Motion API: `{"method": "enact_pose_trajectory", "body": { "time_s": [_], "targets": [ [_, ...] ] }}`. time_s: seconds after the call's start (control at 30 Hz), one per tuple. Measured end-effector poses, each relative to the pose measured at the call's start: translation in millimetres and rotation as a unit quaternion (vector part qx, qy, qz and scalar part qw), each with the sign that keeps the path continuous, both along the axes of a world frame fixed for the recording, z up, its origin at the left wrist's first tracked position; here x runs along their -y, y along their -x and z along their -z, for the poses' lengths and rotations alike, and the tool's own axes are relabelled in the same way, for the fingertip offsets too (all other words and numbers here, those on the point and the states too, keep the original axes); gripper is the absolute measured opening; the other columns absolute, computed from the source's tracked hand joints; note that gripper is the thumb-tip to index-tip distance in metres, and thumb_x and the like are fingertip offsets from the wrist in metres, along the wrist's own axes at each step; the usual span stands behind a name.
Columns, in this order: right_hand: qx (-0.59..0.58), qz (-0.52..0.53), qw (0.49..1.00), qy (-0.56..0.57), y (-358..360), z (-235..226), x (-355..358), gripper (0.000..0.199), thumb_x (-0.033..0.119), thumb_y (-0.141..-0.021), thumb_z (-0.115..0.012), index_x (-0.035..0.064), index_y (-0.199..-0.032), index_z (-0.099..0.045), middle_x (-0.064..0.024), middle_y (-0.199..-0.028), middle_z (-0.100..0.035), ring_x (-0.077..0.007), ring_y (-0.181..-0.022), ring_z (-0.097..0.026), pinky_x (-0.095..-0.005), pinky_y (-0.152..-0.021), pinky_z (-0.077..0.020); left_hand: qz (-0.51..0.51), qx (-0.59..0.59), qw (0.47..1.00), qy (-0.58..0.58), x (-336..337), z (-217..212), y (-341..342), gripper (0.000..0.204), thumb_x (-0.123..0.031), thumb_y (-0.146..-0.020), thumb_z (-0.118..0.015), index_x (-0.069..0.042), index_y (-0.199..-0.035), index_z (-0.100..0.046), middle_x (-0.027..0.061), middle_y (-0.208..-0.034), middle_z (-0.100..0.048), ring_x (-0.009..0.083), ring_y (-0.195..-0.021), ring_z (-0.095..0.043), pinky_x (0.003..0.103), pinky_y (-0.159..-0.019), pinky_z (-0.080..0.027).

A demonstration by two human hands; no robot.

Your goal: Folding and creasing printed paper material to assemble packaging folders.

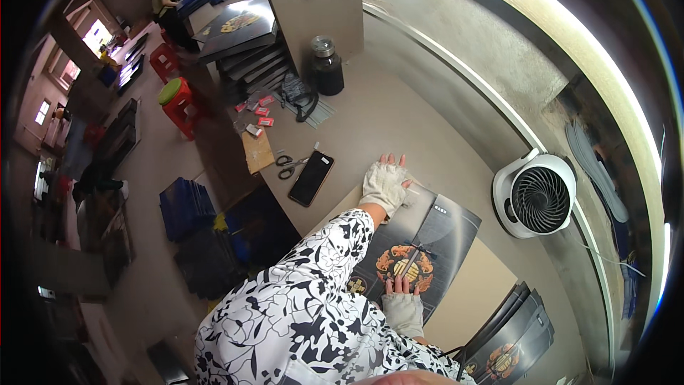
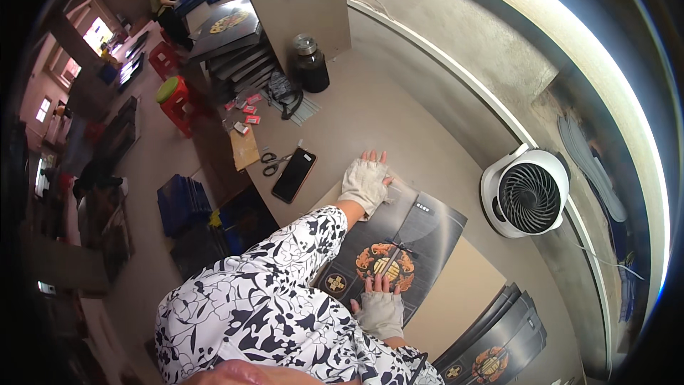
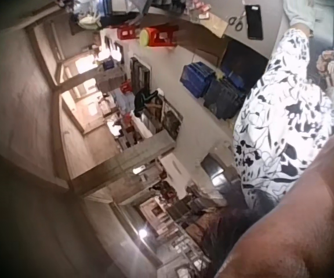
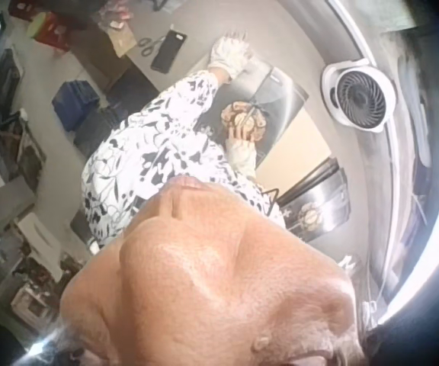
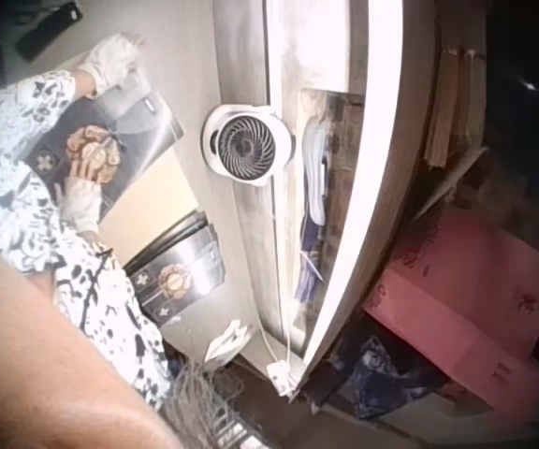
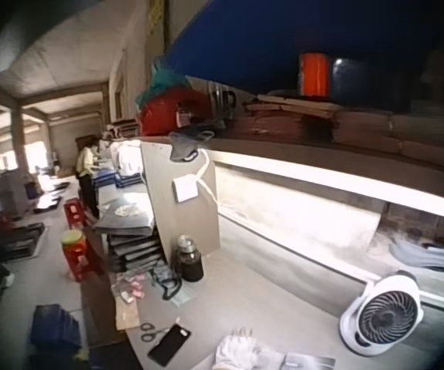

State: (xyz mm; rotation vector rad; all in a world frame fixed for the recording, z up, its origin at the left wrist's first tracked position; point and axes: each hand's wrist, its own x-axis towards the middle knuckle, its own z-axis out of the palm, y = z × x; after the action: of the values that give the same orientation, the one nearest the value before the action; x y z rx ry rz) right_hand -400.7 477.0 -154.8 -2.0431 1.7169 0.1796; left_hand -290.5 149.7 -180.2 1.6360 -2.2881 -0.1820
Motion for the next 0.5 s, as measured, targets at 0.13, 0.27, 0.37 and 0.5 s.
{"method": "enact_pose_trajectory", "body": {
  "time_s": [0.13, 0.27, 0.37, 0.5],
  "targets": [
    [0.005, 0.001, 1.000, -0.014, -4, -21, 6, 0.084, 0.060, -0.097, -0.055, 0.0050, -0.159, -0.039, -0.0226, -0.167, -0.032, -0.0375, -0.157, -0.025, -0.0642, -0.124, -0.0150, -0.011, 0.035, 0.998, -0.053, -2, -7, -4, 0.076, -0.042, -0.098, -0.060, -0.009, -0.161, -0.035, 0.0270, -0.157, -0.043, 0.0473, -0.146, -0.038, 0.057, -0.121, -0.029],
    [0.020, -0.007, 1.000, 0.010, -2, -7, 8, 0.082, 0.060, -0.097, -0.056, 0.0063, -0.157, -0.041, -0.0228, -0.165, -0.035, -0.0377, -0.156, -0.028, -0.0663, -0.122, -0.0183, -0.034, 0.029, 0.997, -0.062, 33, -9, 9, 0.074, -0.039, -0.099, -0.057, -0.011, -0.163, -0.032, 0.0268, -0.157, -0.044, 0.0477, -0.146, -0.039, 0.059, -0.120, -0.029],
    [0.029, -0.009, 0.999, 0.013, 2, 0, 8, 0.082, 0.062, -0.097, -0.056, 0.0075, -0.156, -0.043, -0.0224, -0.164, -0.037, -0.0384, -0.155, -0.030, -0.0689, -0.120, -0.0208, -0.033, 0.028, 0.998, -0.049, 65, -12, 24, 0.072, -0.038, -0.101, -0.054, -0.011, -0.164, -0.030, 0.0250, -0.156, -0.047, 0.0466, -0.146, -0.040, 0.059, -0.121, -0.030],
    [0.024, -0.003, 0.998, 0.062, 6, 14, -7, 0.082, 0.064, -0.095, -0.057, 0.0094, -0.155, -0.045, -0.0217, -0.163, -0.039, -0.0395, -0.152, -0.034, -0.0714, -0.117, -0.0251, 0.000, 0.014, 0.998, -0.065, 84, -15, 49, 0.072, -0.037, -0.101, -0.054, -0.011, -0.164, -0.028, 0.0249, -0.156, -0.047, 0.0461, -0.146, -0.041, 0.057, -0.121, -0.030]
  ]
}}
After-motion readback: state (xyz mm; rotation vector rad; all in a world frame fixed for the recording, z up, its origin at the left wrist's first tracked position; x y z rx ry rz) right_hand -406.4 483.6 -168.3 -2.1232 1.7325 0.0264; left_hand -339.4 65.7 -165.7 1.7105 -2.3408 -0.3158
